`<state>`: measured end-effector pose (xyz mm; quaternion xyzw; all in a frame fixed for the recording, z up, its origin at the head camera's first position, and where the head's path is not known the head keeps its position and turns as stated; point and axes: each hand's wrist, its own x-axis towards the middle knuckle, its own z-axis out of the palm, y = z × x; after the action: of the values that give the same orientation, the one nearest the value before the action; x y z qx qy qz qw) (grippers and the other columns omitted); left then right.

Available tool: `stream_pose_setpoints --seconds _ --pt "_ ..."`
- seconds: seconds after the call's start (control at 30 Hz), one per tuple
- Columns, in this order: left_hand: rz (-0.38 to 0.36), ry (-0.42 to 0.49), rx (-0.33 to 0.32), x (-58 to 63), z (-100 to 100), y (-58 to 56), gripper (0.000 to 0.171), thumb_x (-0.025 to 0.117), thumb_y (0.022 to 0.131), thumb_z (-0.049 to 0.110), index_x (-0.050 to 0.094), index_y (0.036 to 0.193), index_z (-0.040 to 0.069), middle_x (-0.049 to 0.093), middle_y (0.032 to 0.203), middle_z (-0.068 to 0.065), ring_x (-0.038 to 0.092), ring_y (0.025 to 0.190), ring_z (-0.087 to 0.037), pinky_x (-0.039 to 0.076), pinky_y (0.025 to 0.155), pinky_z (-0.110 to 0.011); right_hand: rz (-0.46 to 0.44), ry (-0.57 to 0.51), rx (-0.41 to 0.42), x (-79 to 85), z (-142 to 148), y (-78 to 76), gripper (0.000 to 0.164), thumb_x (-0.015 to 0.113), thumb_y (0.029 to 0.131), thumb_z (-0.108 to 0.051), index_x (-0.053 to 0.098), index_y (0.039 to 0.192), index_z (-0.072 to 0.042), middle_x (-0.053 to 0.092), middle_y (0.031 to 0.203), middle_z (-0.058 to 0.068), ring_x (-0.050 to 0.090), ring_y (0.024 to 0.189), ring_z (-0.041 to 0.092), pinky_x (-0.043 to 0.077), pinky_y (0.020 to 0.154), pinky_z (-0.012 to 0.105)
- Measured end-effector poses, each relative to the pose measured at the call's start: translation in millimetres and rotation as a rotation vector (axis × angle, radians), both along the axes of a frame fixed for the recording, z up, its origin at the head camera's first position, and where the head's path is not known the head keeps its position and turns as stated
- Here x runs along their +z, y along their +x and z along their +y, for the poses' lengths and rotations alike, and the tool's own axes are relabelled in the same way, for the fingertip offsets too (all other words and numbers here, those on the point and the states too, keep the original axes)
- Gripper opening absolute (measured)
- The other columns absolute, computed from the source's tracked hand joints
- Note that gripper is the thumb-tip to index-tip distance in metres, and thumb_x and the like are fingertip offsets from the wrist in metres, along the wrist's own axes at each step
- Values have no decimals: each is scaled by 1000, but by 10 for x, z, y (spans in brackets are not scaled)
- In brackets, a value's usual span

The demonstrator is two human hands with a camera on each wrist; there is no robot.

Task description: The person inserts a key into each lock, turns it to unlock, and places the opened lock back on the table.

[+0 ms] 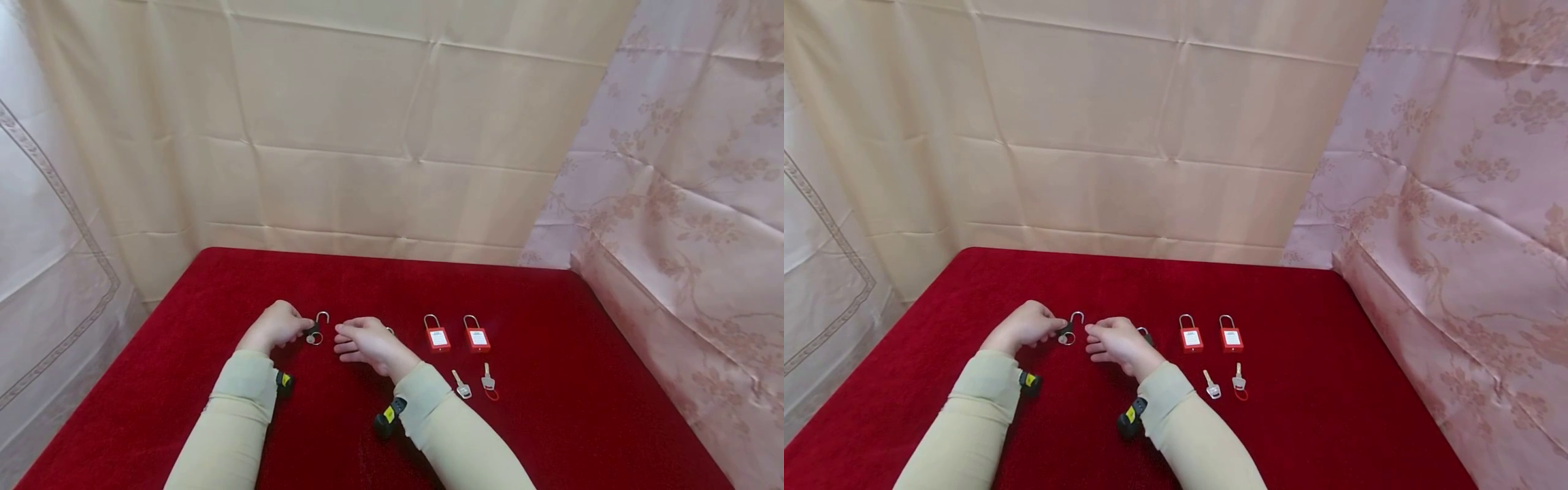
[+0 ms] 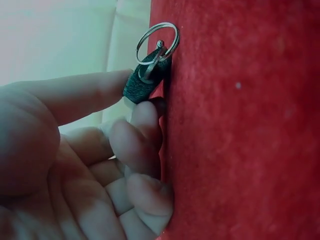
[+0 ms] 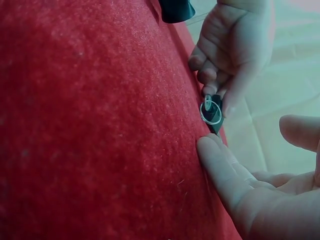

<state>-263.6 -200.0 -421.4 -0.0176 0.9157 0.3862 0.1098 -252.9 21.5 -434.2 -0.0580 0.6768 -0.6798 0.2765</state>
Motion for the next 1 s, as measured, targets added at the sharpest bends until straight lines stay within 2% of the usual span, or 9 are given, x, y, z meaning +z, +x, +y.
stream_pose_setpoints --seconds 0.17,0.43,0.77,0.87,1.0 --pt "-3 -38 36 -11 -26 -4 33 69 95 21 68 68 3 57 57 -5 52 53 -18 47 52 -33 -9 3 -3 10 -5 2 55 62 103 -21 43 145 10 65 124 23 68 108 33 56 89 44" --pt "-3 -49 55 -25 -58 -12 33 71 94 22 68 68 4 57 58 -5 53 54 -18 48 53 -33 -12 3 -2 -2 -5 -8 56 62 103 -21 43 145 11 64 126 24 68 109 33 56 91 45" --pt "23 -26 71 75 -75 46 40 66 98 30 66 70 3 59 60 -8 54 55 -20 48 55 -34 17 7 12 39 55 16 55 64 102 -23 46 144 6 65 125 22 68 109 33 56 91 45" --pt "32 -5 64 118 -62 50 39 64 99 34 68 78 1 61 65 -9 55 57 -21 49 56 -34 32 -3 14 63 91 12 52 64 102 -24 49 143 5 64 125 23 67 110 34 55 92 44" --pt "43 24 56 156 -42 41 38 63 100 37 70 100 -1 64 76 -10 60 68 -22 51 63 -35 59 -37 23 101 157 5 55 63 102 -24 46 145 6 61 130 26 65 115 36 55 93 43"
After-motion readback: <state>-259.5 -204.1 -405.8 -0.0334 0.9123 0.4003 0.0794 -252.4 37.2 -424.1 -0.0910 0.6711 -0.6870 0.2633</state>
